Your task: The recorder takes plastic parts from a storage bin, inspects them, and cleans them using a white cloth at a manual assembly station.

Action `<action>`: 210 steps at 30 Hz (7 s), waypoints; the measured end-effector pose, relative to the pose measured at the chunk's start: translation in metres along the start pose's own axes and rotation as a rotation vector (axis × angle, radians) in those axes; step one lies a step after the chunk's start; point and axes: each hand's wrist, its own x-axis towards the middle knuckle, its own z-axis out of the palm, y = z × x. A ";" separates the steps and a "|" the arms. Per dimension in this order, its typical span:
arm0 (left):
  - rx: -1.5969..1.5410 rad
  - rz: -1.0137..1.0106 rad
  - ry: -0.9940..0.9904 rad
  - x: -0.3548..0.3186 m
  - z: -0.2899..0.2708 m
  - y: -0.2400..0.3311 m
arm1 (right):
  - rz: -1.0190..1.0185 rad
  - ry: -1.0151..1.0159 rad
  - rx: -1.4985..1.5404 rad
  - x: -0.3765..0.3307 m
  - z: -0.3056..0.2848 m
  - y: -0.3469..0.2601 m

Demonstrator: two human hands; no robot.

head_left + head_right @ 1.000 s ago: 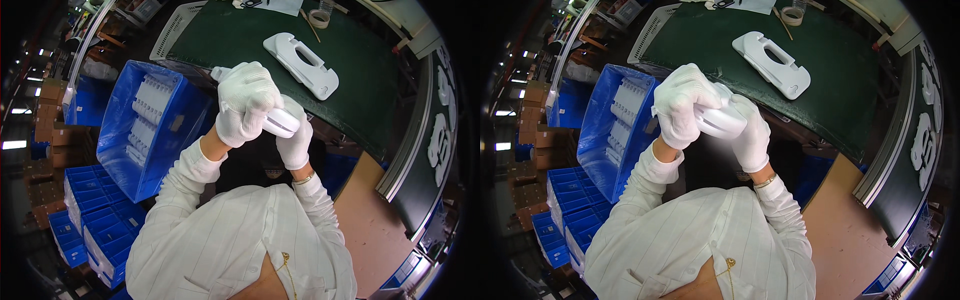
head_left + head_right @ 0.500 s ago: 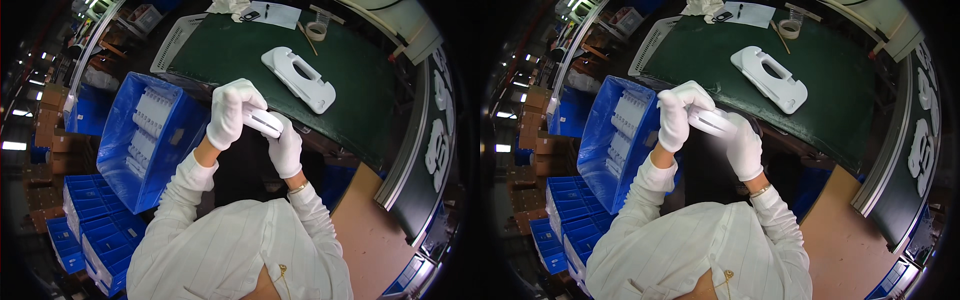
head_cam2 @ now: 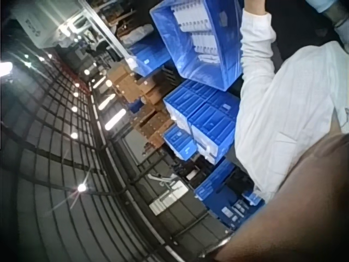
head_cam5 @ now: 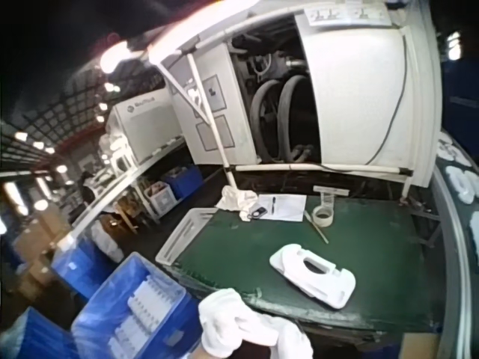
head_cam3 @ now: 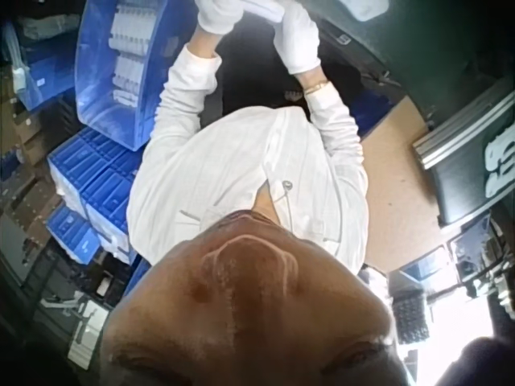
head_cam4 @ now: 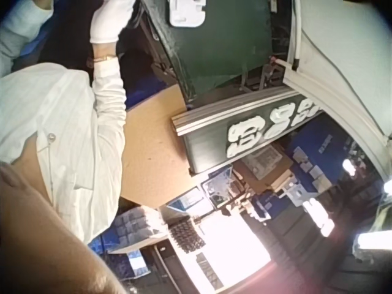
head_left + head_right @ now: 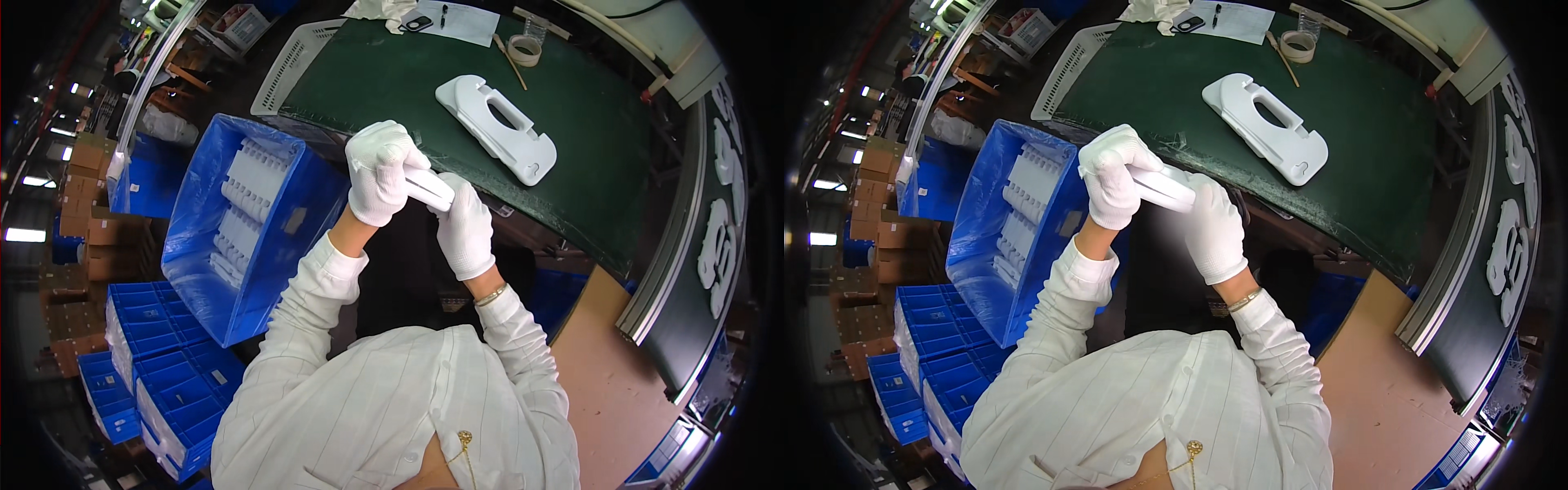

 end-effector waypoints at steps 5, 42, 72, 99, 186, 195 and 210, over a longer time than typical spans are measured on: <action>0.087 0.026 0.014 0.002 -0.007 0.004 | -0.055 0.077 0.003 -0.004 0.008 0.000; -0.864 -0.557 0.411 -0.079 -0.086 -0.003 | -0.025 0.260 0.922 0.029 -0.117 -0.032; -1.224 -0.885 0.469 -0.072 -0.050 -0.087 | 0.539 0.154 1.485 0.060 -0.002 0.077; -0.643 -0.649 -0.324 -0.014 0.103 0.006 | 0.280 0.143 0.478 0.030 -0.077 0.021; 0.154 0.361 -0.320 -0.022 0.012 0.007 | 0.778 -0.386 1.934 0.039 -0.095 0.023; -0.807 -0.771 -0.295 -0.039 0.027 0.027 | 0.369 -0.215 1.106 0.032 -0.071 0.005; -0.796 -0.824 -0.136 -0.049 0.053 0.037 | 0.277 0.087 0.608 0.050 -0.061 -0.009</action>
